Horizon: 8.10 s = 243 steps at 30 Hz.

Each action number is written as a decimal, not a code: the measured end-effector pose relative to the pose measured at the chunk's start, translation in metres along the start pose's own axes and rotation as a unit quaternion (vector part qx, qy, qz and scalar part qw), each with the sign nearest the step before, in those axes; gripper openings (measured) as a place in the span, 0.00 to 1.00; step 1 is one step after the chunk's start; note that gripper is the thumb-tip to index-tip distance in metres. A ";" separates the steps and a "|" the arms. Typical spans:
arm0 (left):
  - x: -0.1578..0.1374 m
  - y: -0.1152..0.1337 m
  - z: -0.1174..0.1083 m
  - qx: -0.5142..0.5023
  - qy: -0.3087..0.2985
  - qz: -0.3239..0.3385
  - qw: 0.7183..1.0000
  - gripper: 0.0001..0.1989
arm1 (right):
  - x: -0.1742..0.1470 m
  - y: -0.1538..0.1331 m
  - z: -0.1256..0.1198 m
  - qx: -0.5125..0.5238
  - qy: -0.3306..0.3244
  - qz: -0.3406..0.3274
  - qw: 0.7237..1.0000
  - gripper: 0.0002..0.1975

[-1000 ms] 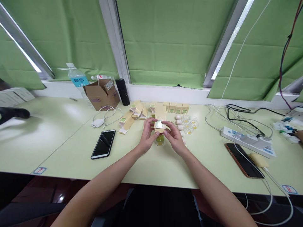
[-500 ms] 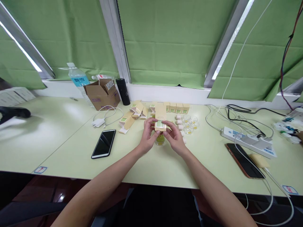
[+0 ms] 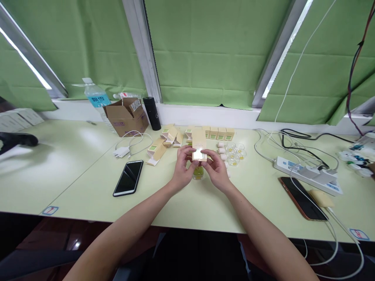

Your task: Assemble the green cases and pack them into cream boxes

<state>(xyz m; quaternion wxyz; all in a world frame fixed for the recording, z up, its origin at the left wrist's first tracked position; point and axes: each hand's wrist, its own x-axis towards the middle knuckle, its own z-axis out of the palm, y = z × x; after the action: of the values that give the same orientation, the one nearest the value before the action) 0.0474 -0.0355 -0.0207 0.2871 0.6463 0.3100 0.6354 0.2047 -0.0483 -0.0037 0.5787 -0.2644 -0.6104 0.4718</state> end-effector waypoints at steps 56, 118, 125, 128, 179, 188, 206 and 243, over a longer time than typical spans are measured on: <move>0.040 -0.019 -0.053 -0.140 -0.083 -0.135 0.977 0.37 | 0.005 -0.004 -0.025 -0.485 -0.056 -0.041 0.872 0.19; 0.003 -0.008 -0.024 -0.002 -0.212 -0.034 0.977 0.31 | -0.002 -0.013 -0.027 -0.435 -0.048 -0.155 0.886 0.08; 0.004 -0.004 -0.025 0.001 -0.213 -0.047 0.976 0.31 | 0.000 -0.013 -0.028 -0.393 -0.046 -0.130 0.909 0.03; 0.005 -0.004 -0.025 0.005 -0.216 -0.048 0.975 0.32 | 0.001 -0.011 -0.028 -0.414 -0.026 -0.138 0.899 0.05; 0.002 -0.015 -0.011 0.017 -0.100 -0.083 0.991 0.19 | 0.004 0.022 -0.022 -0.244 0.083 0.055 0.965 0.23; 0.001 -0.004 -0.007 0.072 -0.105 -0.061 0.990 0.09 | 0.004 0.021 -0.018 -0.240 0.074 0.042 0.967 0.16; 0.008 0.009 -0.026 0.150 -0.155 0.086 0.973 0.05 | 0.002 -0.004 -0.027 -0.292 -0.041 -0.060 0.954 0.01; 0.007 0.005 -0.032 0.243 -0.185 0.171 0.937 0.10 | -0.002 -0.002 -0.030 -0.313 -0.074 -0.080 0.944 0.17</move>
<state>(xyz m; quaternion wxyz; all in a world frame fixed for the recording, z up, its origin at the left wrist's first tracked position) 0.0161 -0.0341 -0.0114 0.0607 0.8458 0.2813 0.4492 0.2347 -0.0429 -0.0066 0.4556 -0.3465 -0.7877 0.2279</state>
